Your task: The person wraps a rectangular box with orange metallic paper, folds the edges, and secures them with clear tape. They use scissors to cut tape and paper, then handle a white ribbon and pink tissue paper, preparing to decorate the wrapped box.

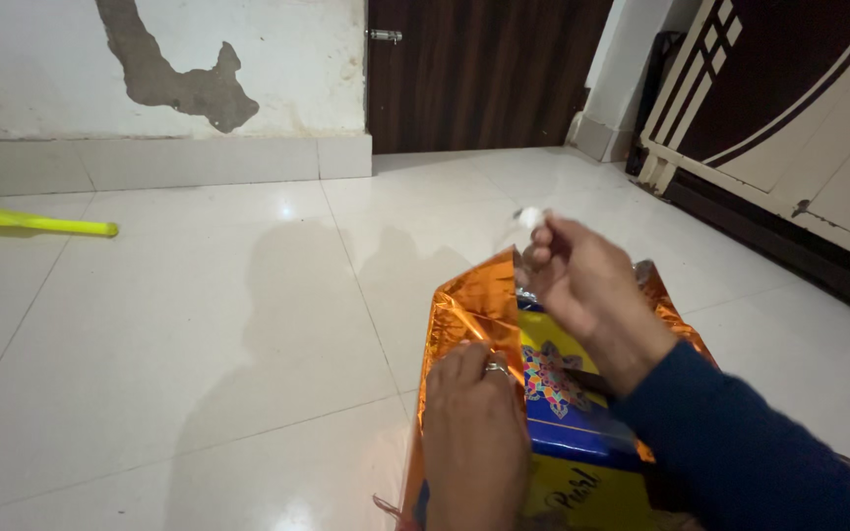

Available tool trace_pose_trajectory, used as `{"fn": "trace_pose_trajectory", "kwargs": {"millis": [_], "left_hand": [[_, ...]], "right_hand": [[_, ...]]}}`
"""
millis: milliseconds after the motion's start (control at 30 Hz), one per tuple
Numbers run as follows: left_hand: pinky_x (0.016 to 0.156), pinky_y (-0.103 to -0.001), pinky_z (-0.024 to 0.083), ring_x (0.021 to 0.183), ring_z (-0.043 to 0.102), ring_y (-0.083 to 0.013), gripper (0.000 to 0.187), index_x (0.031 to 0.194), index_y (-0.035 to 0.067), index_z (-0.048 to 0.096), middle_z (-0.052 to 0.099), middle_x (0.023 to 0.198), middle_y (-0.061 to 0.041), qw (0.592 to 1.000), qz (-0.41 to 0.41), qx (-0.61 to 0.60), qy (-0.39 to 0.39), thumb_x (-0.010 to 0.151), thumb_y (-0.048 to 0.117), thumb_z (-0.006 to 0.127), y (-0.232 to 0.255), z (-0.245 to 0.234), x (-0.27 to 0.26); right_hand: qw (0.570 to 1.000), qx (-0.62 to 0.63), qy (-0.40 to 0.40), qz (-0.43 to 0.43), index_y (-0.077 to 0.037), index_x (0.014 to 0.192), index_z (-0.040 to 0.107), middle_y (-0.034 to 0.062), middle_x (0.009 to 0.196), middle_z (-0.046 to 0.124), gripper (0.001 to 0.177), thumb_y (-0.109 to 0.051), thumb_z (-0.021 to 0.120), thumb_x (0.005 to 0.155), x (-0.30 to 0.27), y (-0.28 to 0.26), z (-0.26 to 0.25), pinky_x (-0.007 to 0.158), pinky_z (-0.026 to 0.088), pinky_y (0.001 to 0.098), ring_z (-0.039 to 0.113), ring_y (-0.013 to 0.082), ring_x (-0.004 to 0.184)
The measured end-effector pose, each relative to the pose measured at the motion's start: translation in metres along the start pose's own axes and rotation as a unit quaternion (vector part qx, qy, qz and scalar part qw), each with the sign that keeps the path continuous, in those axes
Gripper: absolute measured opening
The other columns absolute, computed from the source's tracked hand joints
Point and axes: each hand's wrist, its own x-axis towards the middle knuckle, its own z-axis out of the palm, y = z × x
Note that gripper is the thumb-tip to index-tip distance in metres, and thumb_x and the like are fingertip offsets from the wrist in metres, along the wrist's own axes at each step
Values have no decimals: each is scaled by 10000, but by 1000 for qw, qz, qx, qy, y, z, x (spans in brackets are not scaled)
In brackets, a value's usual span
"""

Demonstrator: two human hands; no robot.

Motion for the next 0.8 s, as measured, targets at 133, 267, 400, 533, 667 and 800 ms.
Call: {"fn": "trace_pose_trajectory", "kwargs": {"millis": [133, 267, 400, 533, 667, 800], "left_hand": [[1119, -516, 315, 1268, 526, -386, 223, 938, -35, 729, 634, 1231, -215, 997, 32, 56, -44, 823, 100, 594, -1, 9, -3], [1187, -537, 231, 1355, 461, -422, 364, 1108, -96, 709, 601, 1315, -258, 995, 42, 90, 13, 886, 136, 539, 2, 20, -7], [1191, -545, 211, 1391, 430, -444, 356, 1066, -102, 707, 563, 1370, -306, 996, 31, 84, -23, 874, 129, 516, 5, 25, -12], [1205, -539, 220, 1406, 427, -438, 348, 1083, -100, 710, 556, 1382, -306, 998, 25, 61, -23, 885, 108, 513, 10, 22, -15], [1195, -548, 211, 1417, 428, -424, 292, 1007, -88, 718, 547, 1407, -306, 997, 44, 28, -56, 871, 87, 528, 7, 14, -15], [1195, -546, 233, 1370, 465, -423, 341, 1087, -124, 696, 569, 1340, -292, 997, 49, 15, -59, 867, 78, 531, 7, 10, -18]], "right_hand": [[999, 33, 21, -9, -60, 1014, 542, -2, 770, 542, 151, -183, 472, 1067, -1, -23, 13, 826, 600, 354, 498, 79, 615], [993, -55, 4, -107, -70, 1026, 552, -22, 739, 529, 166, -195, 448, 1059, -38, -43, 15, 903, 622, 473, 512, 78, 597], [992, -49, -68, -99, -51, 1043, 573, -27, 709, 528, 206, -205, 437, 1059, -66, -24, 20, 909, 595, 513, 534, 74, 584], [992, -77, -97, -7, -66, 967, 520, 0, 737, 567, 182, -208, 460, 1064, -64, 8, 27, 880, 613, 556, 581, 99, 641], [995, -85, -39, 24, -51, 1009, 570, 21, 830, 588, 207, -214, 452, 1056, -55, 19, 8, 913, 613, 526, 588, 118, 728], [993, -120, 17, -1, -50, 1002, 550, 52, 871, 587, 231, -235, 426, 1062, -42, -4, -15, 863, 614, 538, 585, 145, 755]]}}
